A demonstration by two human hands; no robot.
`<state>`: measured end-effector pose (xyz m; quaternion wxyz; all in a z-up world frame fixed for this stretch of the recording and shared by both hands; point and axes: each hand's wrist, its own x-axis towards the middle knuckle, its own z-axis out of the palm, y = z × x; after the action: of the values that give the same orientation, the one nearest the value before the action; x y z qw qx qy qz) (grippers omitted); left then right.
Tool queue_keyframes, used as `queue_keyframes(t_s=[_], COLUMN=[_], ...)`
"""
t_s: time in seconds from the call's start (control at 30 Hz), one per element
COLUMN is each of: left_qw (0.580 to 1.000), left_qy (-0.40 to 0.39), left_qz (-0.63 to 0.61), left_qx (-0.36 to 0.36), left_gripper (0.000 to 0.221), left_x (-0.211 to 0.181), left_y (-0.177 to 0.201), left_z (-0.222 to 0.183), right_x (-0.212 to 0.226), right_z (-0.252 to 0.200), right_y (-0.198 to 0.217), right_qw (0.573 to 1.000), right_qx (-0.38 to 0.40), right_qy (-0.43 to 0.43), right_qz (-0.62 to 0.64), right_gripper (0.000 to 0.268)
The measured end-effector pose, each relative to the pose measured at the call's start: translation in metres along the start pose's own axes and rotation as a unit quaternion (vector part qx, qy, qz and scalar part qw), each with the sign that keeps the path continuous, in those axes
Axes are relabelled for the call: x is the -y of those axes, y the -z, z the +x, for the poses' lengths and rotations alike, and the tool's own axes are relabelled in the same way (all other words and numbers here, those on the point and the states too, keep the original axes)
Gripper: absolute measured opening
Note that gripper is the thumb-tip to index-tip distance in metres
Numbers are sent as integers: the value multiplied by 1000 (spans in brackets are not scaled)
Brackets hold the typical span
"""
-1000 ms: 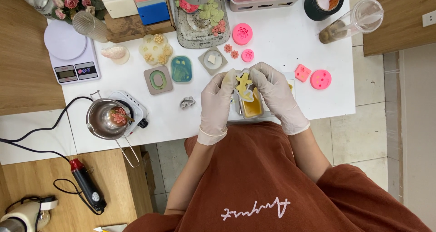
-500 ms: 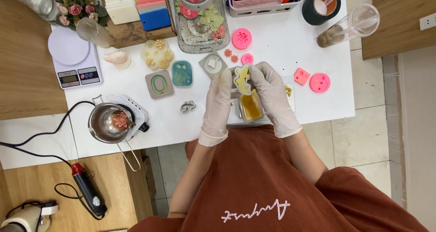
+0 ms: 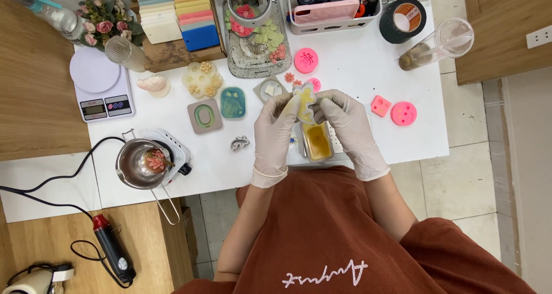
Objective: Heating wax with a heat gun, pouring liquid wax into molds, and unmolding decorative candle pieces.
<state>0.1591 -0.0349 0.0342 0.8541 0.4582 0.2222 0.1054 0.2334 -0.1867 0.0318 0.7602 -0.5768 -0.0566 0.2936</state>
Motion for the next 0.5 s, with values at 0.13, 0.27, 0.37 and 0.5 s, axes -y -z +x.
queue_keyframes(t_s=[0.13, 0.27, 0.37, 0.5], left_qw=[1000, 1000, 999, 999], left_qy=[-3, -8, -13, -13], left_qz=[11, 17, 23, 35], left_qx=[12, 20, 23, 21], left_gripper=[32, 31, 33, 35], left_x=[-2, 0, 6, 6], left_y=[-1, 1, 3, 2], left_z=[-3, -1, 0, 0], right_x=[17, 24, 22, 28], right_z=[-3, -4, -5, -5], right_y=[-9, -11, -8, -15], right_qw=[992, 990, 986, 977], right_qx=[-49, -42, -42, -71], right_qy=[-51, -42, -41, -75], right_qz=[-106, -127, -153, -188], right_gripper=[24, 23, 22, 19])
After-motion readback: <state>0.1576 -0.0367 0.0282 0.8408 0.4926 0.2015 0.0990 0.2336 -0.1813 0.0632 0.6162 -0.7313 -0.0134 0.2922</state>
